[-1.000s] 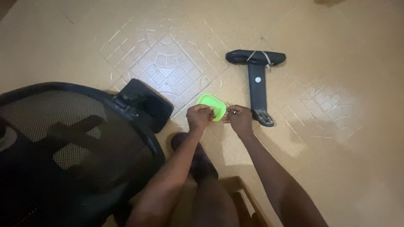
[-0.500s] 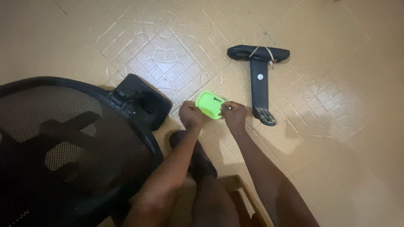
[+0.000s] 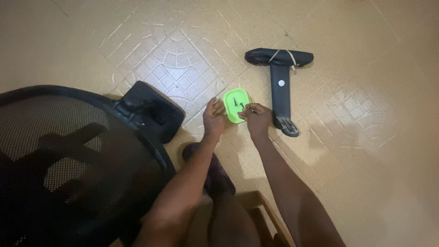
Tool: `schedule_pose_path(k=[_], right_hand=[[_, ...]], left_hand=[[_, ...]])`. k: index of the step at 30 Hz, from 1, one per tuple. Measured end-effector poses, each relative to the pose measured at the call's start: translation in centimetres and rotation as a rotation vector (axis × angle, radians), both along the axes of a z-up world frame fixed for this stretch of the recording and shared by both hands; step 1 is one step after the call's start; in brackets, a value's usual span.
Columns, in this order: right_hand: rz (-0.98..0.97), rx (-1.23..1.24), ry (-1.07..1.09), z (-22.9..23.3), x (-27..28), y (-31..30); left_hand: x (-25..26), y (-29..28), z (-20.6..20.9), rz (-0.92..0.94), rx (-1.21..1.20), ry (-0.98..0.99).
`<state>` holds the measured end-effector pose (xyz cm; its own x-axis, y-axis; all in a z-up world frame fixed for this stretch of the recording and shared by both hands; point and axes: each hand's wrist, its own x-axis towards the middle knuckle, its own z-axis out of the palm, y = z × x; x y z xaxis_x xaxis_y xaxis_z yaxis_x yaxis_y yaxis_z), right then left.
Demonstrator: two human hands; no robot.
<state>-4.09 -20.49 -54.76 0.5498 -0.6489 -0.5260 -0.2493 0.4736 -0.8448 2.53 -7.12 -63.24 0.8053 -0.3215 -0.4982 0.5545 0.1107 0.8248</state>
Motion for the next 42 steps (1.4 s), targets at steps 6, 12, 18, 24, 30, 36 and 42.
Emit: schedule_pose_path(k=[6, 12, 18, 24, 30, 36, 42], right_hand=[[0.160, -0.254, 0.110, 0.1, 0.5, -0.2], [0.207, -0.352, 0.195, 0.3, 0.6, -0.1], [0.289, -0.550, 0.176, 0.9, -1.3, -0.5], [0.449, -0.331, 0.173, 1.9, -1.6, -1.3], [0.524, -0.317, 0.166, 0.8, -0.2, -1.2], [0.420, -0.088, 0.096, -1.3, -0.5, 0.1], [0.499, -0.069, 0.164, 1.8, -1.3, -2.6]], left_hand=[[-1.1, 0.4, 0.5, -0.157, 0.183, -0.164], [-1.7, 1.1, 0.5, -0.089, 0.079, -0.045], [-3.1, 3.2, 2.1, 0.042, 0.105, 0.121], [-4.5, 6.4, 8.5, -0.018, 0.044, 0.006], [-5.0, 8.8, 14.8, -0.163, 0.198, -0.021], [-5.0, 11.4, 16.5, -0.153, 0.149, 0.037], [-4.1, 12.8, 18.5, -0.149, 0.012, -0.081]])
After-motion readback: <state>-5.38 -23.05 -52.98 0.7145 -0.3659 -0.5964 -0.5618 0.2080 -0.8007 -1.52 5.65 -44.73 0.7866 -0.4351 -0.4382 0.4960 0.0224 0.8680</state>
